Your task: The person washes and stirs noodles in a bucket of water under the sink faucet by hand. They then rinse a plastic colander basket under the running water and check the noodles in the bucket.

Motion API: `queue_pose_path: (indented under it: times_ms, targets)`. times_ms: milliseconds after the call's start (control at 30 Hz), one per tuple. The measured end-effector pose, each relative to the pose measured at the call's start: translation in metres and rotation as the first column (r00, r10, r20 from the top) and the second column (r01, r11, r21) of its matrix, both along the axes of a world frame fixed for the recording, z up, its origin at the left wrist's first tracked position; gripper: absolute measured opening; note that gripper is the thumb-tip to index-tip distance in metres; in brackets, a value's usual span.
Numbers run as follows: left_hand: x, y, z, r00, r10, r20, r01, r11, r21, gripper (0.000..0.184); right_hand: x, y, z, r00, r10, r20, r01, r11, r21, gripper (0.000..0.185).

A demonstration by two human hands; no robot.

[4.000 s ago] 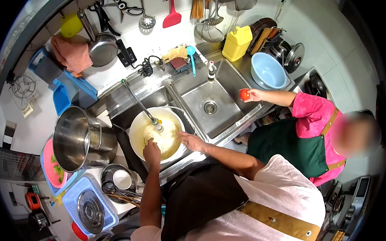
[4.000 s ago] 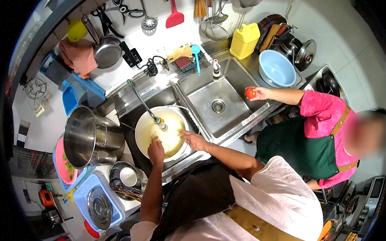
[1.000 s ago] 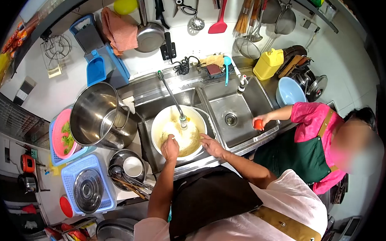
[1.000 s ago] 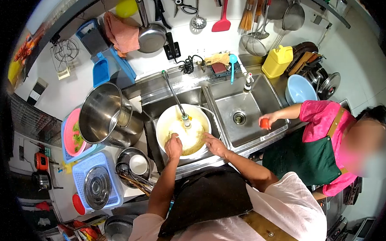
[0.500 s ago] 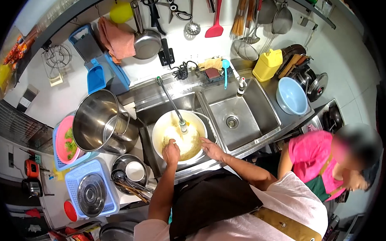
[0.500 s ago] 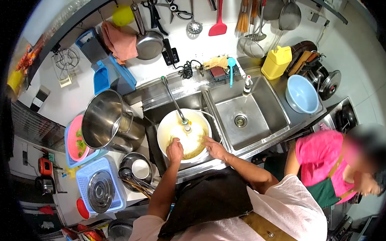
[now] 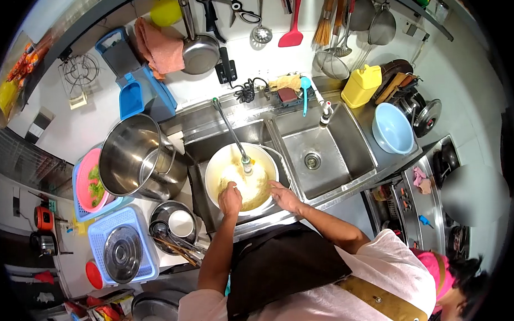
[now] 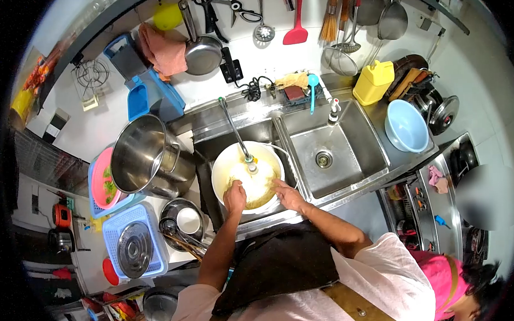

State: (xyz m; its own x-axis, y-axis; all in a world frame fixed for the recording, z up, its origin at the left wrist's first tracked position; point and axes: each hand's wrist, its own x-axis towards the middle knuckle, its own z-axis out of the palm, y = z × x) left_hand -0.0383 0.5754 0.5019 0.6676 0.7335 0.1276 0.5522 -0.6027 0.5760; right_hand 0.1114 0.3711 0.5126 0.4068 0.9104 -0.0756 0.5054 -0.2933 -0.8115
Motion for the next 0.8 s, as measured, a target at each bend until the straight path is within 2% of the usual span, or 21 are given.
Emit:
queue_pose_path:
  times_ms: [67,300,467,800]
  targets:
    - [0.0,0.001,-0.003,1.0,-0.001,0.003,0.001,1.0,-0.001,0.018,0.0,-0.001,0.0,0.998,0.01,0.056,-0.012,1.0,0.026,0.03]
    - [0.0,0.0,0.003,0.998,0.008,-0.065,-0.01,0.999,-0.034,0.017,0.0,-0.001,0.005,1.0,0.007,0.014,-0.007,1.0,0.01,0.03]
    - [0.002,-0.001,0.004,0.996,0.024,-0.082,-0.029,0.998,-0.056,0.016,0.001,-0.001,0.0,1.0,0.019,0.018,-0.02,0.998,0.061,0.03]
    - [0.003,-0.001,0.0,0.996,0.015,-0.084,-0.016,1.0,-0.02,0.016,0.003,-0.002,-0.002,1.0,0.026,-0.008,-0.026,0.998,0.055,0.03]
